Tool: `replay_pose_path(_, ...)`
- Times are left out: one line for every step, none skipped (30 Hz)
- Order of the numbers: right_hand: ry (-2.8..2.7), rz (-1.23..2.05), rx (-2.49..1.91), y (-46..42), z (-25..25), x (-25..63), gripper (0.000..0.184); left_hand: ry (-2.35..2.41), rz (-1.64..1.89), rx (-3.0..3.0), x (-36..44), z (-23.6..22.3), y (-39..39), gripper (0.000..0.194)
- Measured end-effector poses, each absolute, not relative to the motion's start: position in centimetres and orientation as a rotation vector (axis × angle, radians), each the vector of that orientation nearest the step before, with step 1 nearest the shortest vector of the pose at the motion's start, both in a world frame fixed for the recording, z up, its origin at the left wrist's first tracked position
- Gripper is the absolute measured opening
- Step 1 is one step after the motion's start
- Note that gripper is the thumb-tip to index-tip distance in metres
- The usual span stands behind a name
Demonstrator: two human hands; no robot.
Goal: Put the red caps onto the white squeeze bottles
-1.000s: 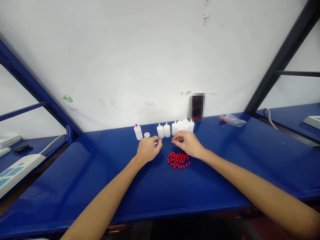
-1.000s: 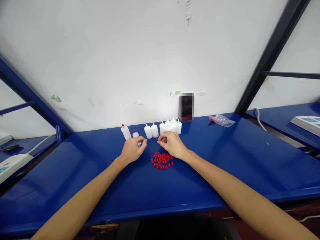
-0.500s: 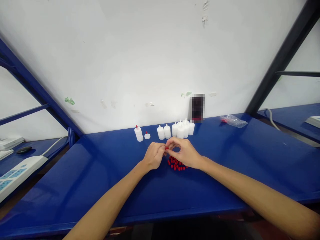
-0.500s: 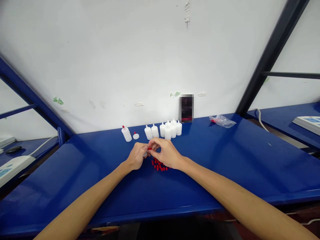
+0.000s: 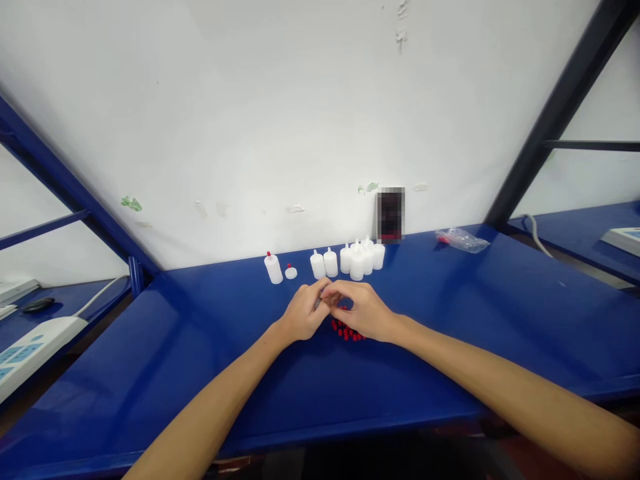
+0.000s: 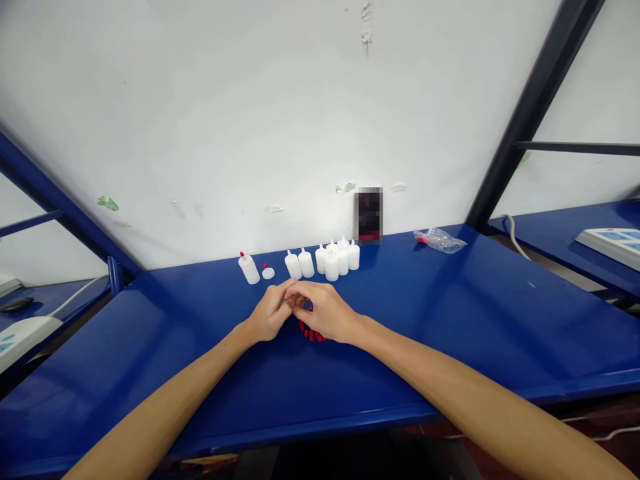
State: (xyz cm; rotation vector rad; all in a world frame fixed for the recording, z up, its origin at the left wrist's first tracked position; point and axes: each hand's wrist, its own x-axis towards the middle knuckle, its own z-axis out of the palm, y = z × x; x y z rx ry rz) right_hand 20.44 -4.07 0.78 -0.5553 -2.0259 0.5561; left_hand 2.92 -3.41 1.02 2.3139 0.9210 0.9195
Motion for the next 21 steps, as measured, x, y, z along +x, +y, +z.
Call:
replay_pose_path(-2.034, 0.538, -0.548, -4.0, 0.7, 20.5, 0.019, 0.923, 0.914, 2.326, 2.9, 1.1, -3.5, 0.012)
replay_pose_path(-2.041, 0.521, -0.544, -4.0, 0.7, 20.5, 0.019, 0.926, 0.908, 2.333, 2.9, 1.2, -3.5, 0.012)
replay_pose_path(-2.046, 0.509, -0.543, -4.0, 0.7, 20.4, 0.019, 0.931, 0.904, 2.335, 2.8, 1.3, -3.6, 0.013)
replay_pose_path(-2.045, 0.503, -0.545, -4.0, 0.7, 20.4, 0.019, 0.94, 0.898, 2.335, 2.8, 1.3, -3.6, 0.014)
replay_pose_path(-2.04, 0.507, -0.55, -4.0, 0.8, 20.4, 0.019, 0.949, 0.895, 2.333, 2.8, 1.4, -3.7, 0.015)
replay_pose_path(-2.033, 0.517, -0.555, -4.0, 0.8, 20.3, 0.02, 0.958, 0.893, 2.335, 2.7, 1.4, -3.7, 0.016)
replay_pose_path(-2.023, 0.528, -0.563, -4.0, 0.9, 20.3, 0.02, 0.966, 0.891, 2.349, 2.6, 1.4, -3.7, 0.018)
replay_pose_path(-2.009, 0.536, -0.573, -4.0, 1.0, 20.3, 0.02, 0.977, 0.889, 2.376, 2.5, 1.4, -3.6, 0.02)
replay_pose_path(-1.991, 0.538, -0.586, -3.9, 1.1, 20.4, 0.019, 0.995, 0.882, 2.416, 2.3, 1.3, -3.5, 0.023)
replay_pose_path(-1.971, 0.536, -0.605, -3.9, 1.3, 20.5, 0.018, 1.024, 0.874, 2.464, 2.1, 1.3, -3.4, 0.025)
replay_pose_path(-1.952, 0.529, -0.63, -3.8, 1.4, 20.6, 0.016, 1.066, 0.866, 2.515, 1.8, 1.2, -3.2, 0.027)
replay_pose_path(-1.937, 0.521, -0.657, -3.7, 1.4, 20.7, 0.015, 1.113, 0.855, 2.566, 1.5, 1.2, -3.1, 0.027)
replay_pose_path(-1.93, 0.513, -0.684, -3.6, 1.5, 20.9, 0.013, 1.159, 0.839, 2.611, 1.1, 1.2, -3.0, 0.028)
replay_pose_path(-1.932, 0.505, -0.705, -3.5, 1.5, 21.0, 0.012, 1.198, 0.819, 2.654, 0.8, 1.2, -2.9, 0.029)
replay_pose_path(-1.943, 0.498, -0.719, -3.4, 1.5, 21.2, 0.011, 1.225, 0.797, 2.696, 0.6, 1.3, -2.8, 0.03)
replay_pose_path(-1.961, 0.494, -0.725, -3.3, 1.5, 21.3, 0.01, 1.239, 0.775, 2.737, 0.4, 1.3, -2.7, 0.031)
replay_pose_path(-1.979, 0.492, -0.726, -3.3, 1.4, 21.3, 0.009, 1.241, 0.749, 2.777, 0.3, 1.4, -2.7, 0.031)
replay_pose_path(-1.998, 0.493, -0.725, -3.2, 1.4, 21.4, 0.009, 1.237, 0.724, 2.813, 0.2, 1.4, -2.7, 0.032)
replay_pose_path(-2.012, 0.494, -0.727, -3.1, 1.3, 21.4, 0.008, 1.237, 0.702, 2.843, 0.2, 1.5, -2.6, 0.032)
replay_pose_path(-2.023, 0.492, -0.733, -3.0, 1.2, 21.4, 0.008, 1.245, 0.681, 2.866, 0.2, 1.5, -2.6, 0.033)
replay_pose_path(-2.027, 0.484, -0.741, -2.9, 1.1, 21.4, 0.007, 1.269, 0.661, 2.876, 0.2, 1.5, -2.5, 0.034)
